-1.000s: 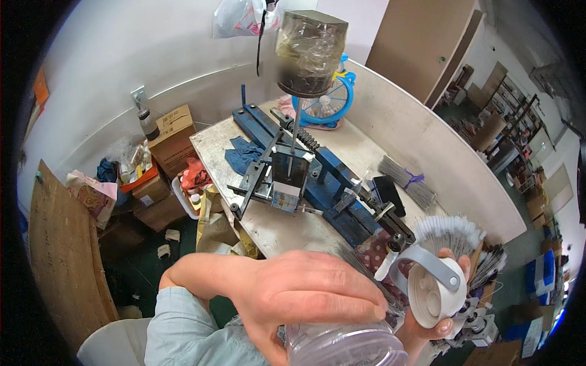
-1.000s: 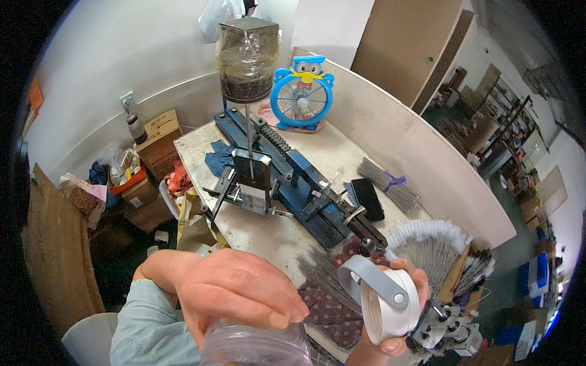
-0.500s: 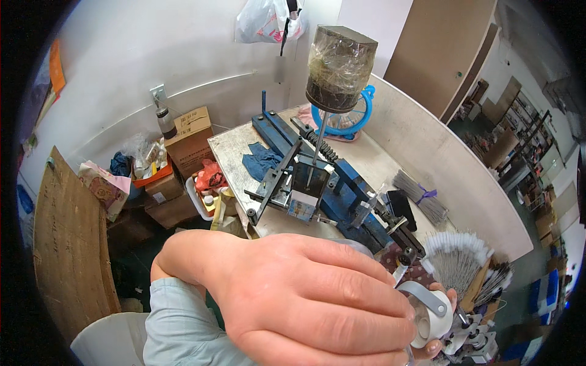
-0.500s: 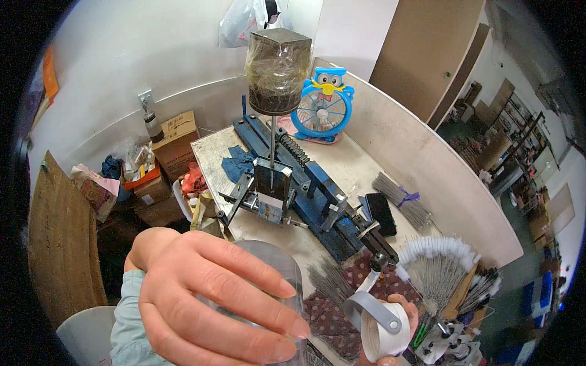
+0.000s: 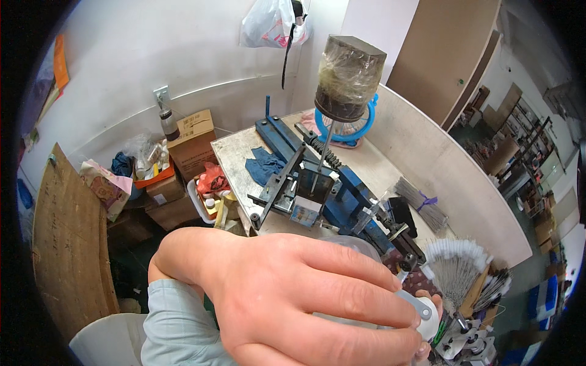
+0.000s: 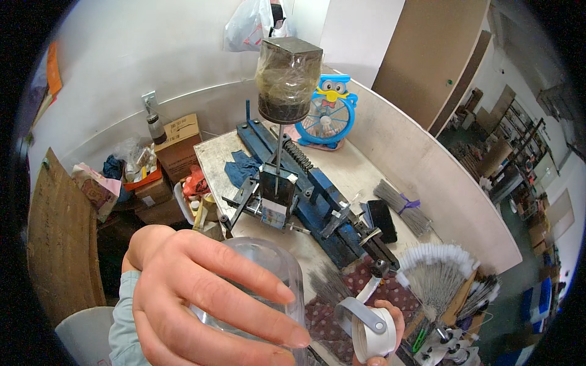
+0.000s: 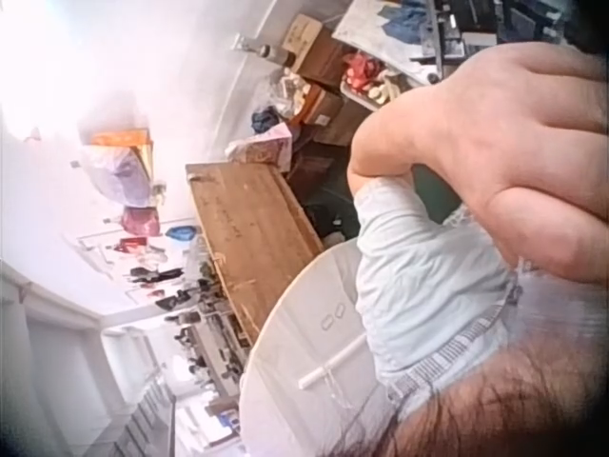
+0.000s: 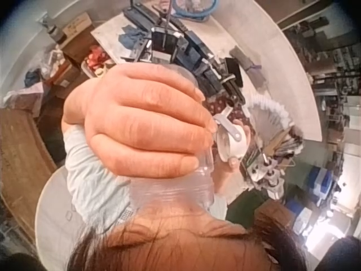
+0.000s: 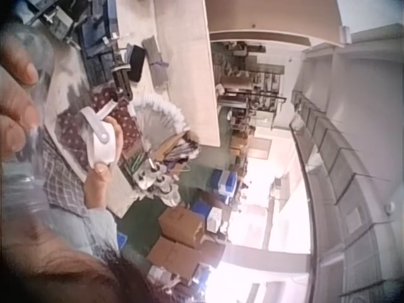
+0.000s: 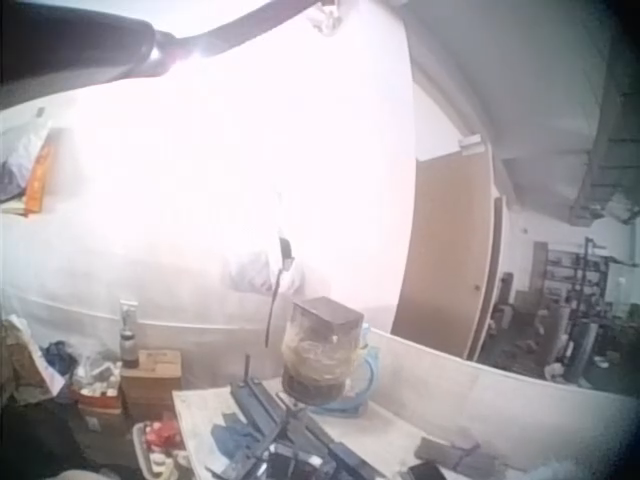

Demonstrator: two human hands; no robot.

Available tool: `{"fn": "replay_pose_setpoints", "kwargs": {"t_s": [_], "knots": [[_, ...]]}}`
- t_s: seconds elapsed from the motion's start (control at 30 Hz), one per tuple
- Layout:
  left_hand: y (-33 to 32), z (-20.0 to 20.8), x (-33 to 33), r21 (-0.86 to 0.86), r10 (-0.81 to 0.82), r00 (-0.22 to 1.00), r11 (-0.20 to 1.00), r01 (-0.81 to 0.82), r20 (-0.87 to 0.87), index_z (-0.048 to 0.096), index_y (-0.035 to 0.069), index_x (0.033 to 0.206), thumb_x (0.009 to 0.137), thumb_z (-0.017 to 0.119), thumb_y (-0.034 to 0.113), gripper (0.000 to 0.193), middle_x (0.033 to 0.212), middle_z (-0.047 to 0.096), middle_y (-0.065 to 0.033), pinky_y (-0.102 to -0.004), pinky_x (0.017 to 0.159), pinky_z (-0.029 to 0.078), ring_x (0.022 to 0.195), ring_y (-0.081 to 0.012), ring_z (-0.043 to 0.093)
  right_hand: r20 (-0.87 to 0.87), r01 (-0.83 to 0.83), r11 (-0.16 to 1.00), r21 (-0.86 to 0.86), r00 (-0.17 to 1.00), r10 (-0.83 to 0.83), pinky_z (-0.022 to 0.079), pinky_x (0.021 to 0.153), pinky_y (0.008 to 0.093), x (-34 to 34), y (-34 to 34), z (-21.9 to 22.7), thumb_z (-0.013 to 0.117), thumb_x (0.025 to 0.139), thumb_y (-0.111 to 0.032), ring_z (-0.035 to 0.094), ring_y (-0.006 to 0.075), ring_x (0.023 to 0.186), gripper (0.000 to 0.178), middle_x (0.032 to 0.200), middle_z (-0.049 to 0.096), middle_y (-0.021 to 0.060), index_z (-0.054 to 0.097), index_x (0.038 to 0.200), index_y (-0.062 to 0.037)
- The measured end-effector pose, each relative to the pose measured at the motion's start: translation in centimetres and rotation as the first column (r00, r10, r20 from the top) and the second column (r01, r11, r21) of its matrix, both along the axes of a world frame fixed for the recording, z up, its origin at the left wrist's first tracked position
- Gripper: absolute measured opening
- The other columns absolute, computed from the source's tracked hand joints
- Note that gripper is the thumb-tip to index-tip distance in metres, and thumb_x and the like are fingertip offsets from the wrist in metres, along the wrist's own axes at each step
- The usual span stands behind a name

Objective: Assembling small brushes into plastic tubes using a manual assembly machine fixture.

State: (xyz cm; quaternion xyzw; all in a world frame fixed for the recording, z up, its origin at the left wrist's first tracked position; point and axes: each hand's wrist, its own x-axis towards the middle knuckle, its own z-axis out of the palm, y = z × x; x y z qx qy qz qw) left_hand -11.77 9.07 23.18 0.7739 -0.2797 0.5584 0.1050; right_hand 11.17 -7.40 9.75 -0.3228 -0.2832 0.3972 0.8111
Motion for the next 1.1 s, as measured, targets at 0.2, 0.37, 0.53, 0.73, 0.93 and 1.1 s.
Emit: {"fn": "replay_pose_setpoints", "kwargs": {"t_s": [0.2, 0.37, 0.53, 0.73, 0.93, 1.1], "knots": [[-0.1, 1.1, -1.6, -0.094, 0.025, 0.975, 0.995, -0.047, -0.219, 0.056, -0.004, 0.094, 0.092, 0.04, 0.009, 0.021, 0.101, 0.062, -0.0169, -0.0402, 0.08, 0.054, 0.09, -0.0314, 0.063, 0.031, 0.046, 0.998, -0.042, 0.999, -0.045, 0.051, 0.09, 0.0452, -0.4, 0.1, 0.2, 0.088, 0.042, -0.026, 0.059, 0.0342, 0.102, 0.101, 0.121, 0.043, 0.0269, 0.04, 0.126, 0.0022], [-0.7, 1.9, -2.0, 0.011, 0.12, 0.965, 0.993, -0.121, -0.235, 0.052, 0.002, 0.088, 0.087, 0.051, -0.003, 0.005, 0.098, 0.063, -0.0115, -0.0406, 0.078, 0.057, 0.091, -0.0291, 0.066, 0.21, -0.075, 0.996, -0.043, 0.974, 0.082, 0.043, 0.094, 0.0403, -0.2, -0.3, 0.5, 0.082, 0.059, -0.037, 0.052, 0.0301, 0.111, 0.094, 0.127, 0.042, 0.0211, 0.037, 0.132, 0.0008], [-0.5, 2.2, -2.6, -0.013, 0.151, 0.963, 0.987, -0.157, -0.225, 0.052, 0.002, 0.086, 0.087, 0.05, -0.004, 0.006, 0.097, 0.063, -0.0113, -0.0405, 0.078, 0.057, 0.092, -0.0296, 0.066, 0.228, -0.038, 0.989, -0.146, 0.971, 0.071, 0.039, 0.099, 0.0384, -1.6, 0.1, 1.2, 0.083, 0.055, -0.05, 0.049, 0.0286, 0.116, 0.108, 0.128, 0.044, 0.0189, 0.034, 0.134, 0.0051], [1.0, 1.3, 0.1, 0.193, 0.105, 0.958, 0.968, -0.159, 0.266, 0.059, 0.002, 0.094, 0.082, 0.061, 0.007, 0.014, 0.094, 0.065, -0.0137, -0.033, 0.065, 0.054, 0.08, -0.0245, 0.065, 0.278, -0.095, 0.989, -0.118, 0.952, 0.124, 0.034, 0.104, 0.0417, -1.5, 0.1, 0.8, 0.08, 0.06, -0.052, 0.044, 0.0314, 0.122, 0.108, 0.135, 0.038, 0.0227, 0.03, 0.134, 0.0093], [1.6, 1.3, 0.6, 0.144, 0.164, 0.887, 0.958, -0.247, 0.431, 0.059, 0.0, 0.097, 0.086, 0.058, 0.007, 0.014, 0.098, 0.064, -0.0151, -0.0364, 0.072, 0.054, 0.086, -0.0279, 0.066, 0.371, -0.169, 0.986, 0.008, 0.916, 0.154, 0.035, 0.103, 0.05, -0.9, 0.7, 1.6, 0.079, 0.064, -0.044, 0.042, 0.0348, 0.123, 0.1, 0.135, 0.039, 0.0236, 0.029, 0.139, -0.0009], [0.6, 0.3, -4.3, -0.103, 0.116, 0.946, 0.983, -0.153, -0.301, 0.059, -0.005, 0.104, 0.091, 0.054, 0.012, 0.022, 0.106, 0.062, -0.0193, -0.0419, 0.081, 0.053, 0.093, -0.0327, 0.065, 0.369, -0.001, 0.975, 0.222, 0.925, -0.083, 0.037, 0.102, 0.0494, -1.8, 1.6, 2.6, 0.075, 0.067, -0.05, 0.046, 0.0388, 0.118, 0.101, 0.132, 0.04, 0.0267, 0.027, 0.138, 0.004]]}}
